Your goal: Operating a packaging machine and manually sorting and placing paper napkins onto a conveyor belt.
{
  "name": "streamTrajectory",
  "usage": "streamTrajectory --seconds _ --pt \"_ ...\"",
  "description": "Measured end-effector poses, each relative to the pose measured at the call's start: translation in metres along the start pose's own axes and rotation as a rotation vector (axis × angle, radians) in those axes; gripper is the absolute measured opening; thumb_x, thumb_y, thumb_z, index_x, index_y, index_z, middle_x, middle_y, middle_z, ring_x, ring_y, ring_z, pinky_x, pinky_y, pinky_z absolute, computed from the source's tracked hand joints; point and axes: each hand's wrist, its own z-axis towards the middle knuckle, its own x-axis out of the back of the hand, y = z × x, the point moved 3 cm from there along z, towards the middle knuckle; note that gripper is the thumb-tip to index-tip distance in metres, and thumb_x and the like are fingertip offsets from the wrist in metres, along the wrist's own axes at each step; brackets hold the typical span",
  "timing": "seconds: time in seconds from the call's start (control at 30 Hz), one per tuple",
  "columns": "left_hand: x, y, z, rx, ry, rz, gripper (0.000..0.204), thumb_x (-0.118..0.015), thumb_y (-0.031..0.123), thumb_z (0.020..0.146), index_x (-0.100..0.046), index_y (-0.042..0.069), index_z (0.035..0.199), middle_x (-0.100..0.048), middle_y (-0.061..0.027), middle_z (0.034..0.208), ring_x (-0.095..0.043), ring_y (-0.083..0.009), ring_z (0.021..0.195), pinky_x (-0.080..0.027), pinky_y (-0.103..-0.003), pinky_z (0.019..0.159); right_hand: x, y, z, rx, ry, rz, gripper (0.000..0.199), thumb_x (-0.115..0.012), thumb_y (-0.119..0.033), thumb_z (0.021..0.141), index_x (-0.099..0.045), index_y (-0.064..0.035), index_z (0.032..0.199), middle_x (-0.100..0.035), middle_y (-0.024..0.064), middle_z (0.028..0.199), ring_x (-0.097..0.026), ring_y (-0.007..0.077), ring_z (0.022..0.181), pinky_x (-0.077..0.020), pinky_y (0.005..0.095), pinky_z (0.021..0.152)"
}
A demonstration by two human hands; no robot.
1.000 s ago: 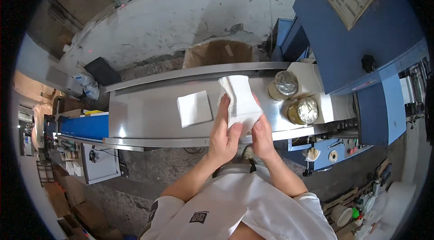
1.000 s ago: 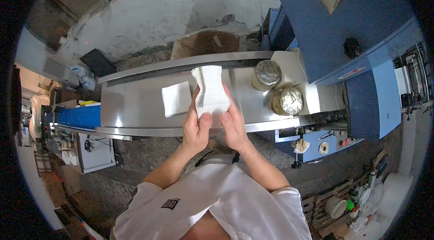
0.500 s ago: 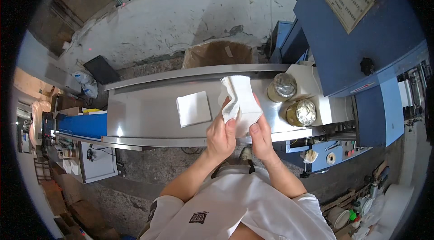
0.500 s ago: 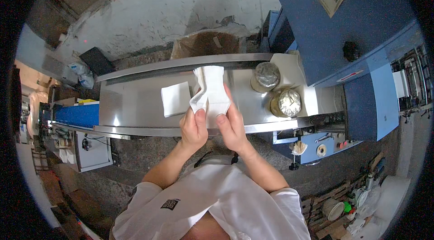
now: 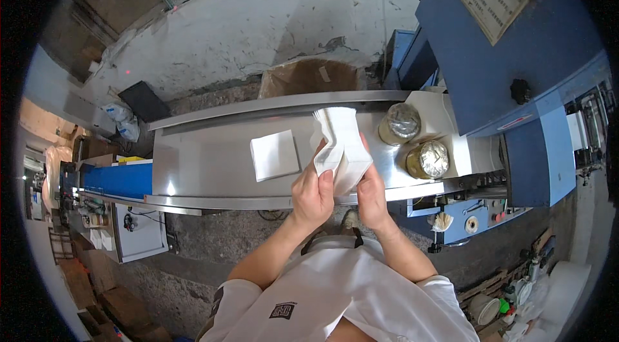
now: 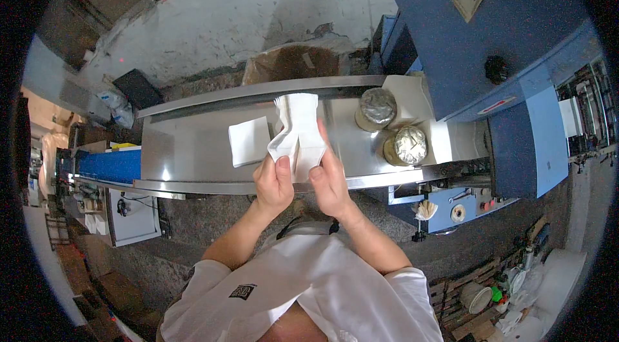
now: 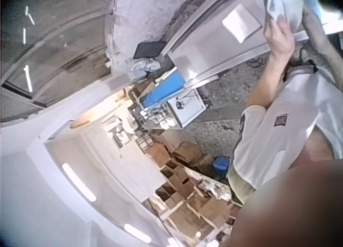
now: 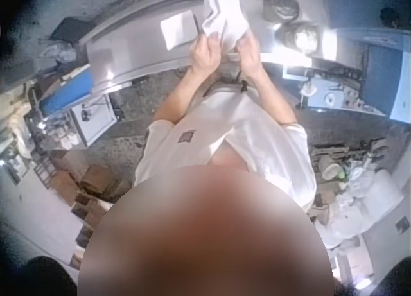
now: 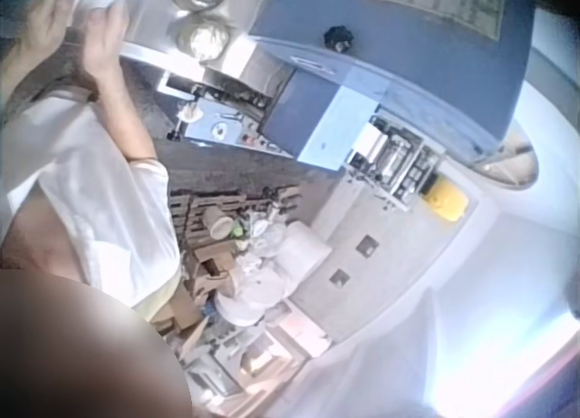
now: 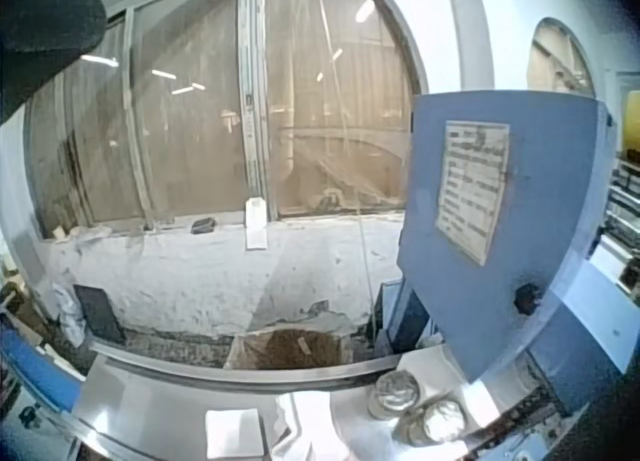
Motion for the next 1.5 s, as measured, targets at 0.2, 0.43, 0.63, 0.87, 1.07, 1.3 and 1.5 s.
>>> streamTrajectory --seconds 0.2,0.43,0.63,0.87,1.07,1.3,1.5 --pt "0.004 0.003 0.002 0.071 -0.010 -0.084 0.034 -0.045 0.012 0.097 -0.054 -0.009 0.122 -0.059 -0.0281 0.122 -0.062 -0.0403 0.107 -0.050 -0.040 0.089 -0.002 -0.005 0.001 0.031 -0.011 -0.026 0.090 -0.039 -0.061 0.095 -0.021 0.0133 0.144 -0.015 0.0275 0.154 -0.020 0.0325 0.143 -0.0192 0.0398 0.114" --pt "0.006 0.007 0.006 0.035 -0.013 -0.111 0.034 -0.044 0.012 0.097 -0.055 -0.010 0.121 -0.058 -0.0280 0.122 -0.062 -0.0399 0.108 -0.049 -0.040 0.091 0.000 -0.001 -0.001 0.039 0.010 -0.041 0.092 -0.035 -0.063 0.094 -0.021 0.0128 0.144 -0.016 0.0259 0.155 -0.021 0.0329 0.143 -0.0185 0.0398 0.114" --pt "0.006 0.010 0.007 0.017 -0.018 -0.109 0.036 -0.042 0.013 0.098 -0.055 -0.010 0.121 -0.056 -0.0287 0.125 -0.060 -0.0406 0.111 -0.048 -0.041 0.093 -0.001 -0.005 0.001 0.049 0.021 -0.027 0.093 -0.034 -0.064 0.094 -0.019 0.0118 0.145 -0.018 0.0249 0.155 -0.023 0.0321 0.142 -0.0199 0.0393 0.114" --pt "0.004 0.010 0.007 -0.026 -0.014 -0.106 0.036 -0.041 0.013 0.098 -0.055 -0.011 0.119 -0.055 -0.0296 0.126 -0.059 -0.0410 0.112 -0.048 -0.041 0.093 -0.003 -0.011 -0.001 0.013 0.025 0.021 0.099 -0.037 -0.068 0.091 -0.015 0.0107 0.147 -0.022 0.0240 0.153 -0.027 0.0289 0.140 -0.0226 0.0377 0.112" --pt "0.005 0.013 0.007 -0.026 -0.021 -0.096 0.036 -0.040 0.013 0.097 -0.055 -0.012 0.119 -0.055 -0.0300 0.126 -0.058 -0.0419 0.113 -0.047 -0.042 0.094 -0.002 -0.007 -0.002 0.011 0.033 0.027 0.103 -0.038 -0.070 0.090 -0.012 0.0129 0.146 -0.021 0.0238 0.153 -0.025 0.0272 0.140 -0.0201 0.0371 0.113" --pt "0.006 0.011 0.003 0.013 -0.051 -0.075 0.036 -0.041 0.013 0.097 -0.055 -0.011 0.118 -0.055 -0.0302 0.126 -0.059 -0.0428 0.111 -0.049 -0.042 0.093 -0.005 -0.010 -0.002 0.029 0.036 0.117 0.099 -0.046 -0.061 0.092 -0.010 0.0123 0.147 -0.021 0.0230 0.153 -0.027 0.0268 0.139 -0.0218 0.0368 0.113" --pt "0.002 0.013 0.008 -0.129 0.045 0.041 0.034 -0.043 0.012 0.096 -0.056 -0.011 0.117 -0.057 -0.0299 0.123 -0.061 -0.0440 0.106 -0.052 -0.042 0.087 -0.010 -0.015 0.000 0.030 0.004 0.082 0.092 -0.066 -0.029 0.088 -0.007 0.0084 0.149 -0.032 0.0189 0.147 -0.038 0.0231 0.132 -0.0309 0.0357 0.109"
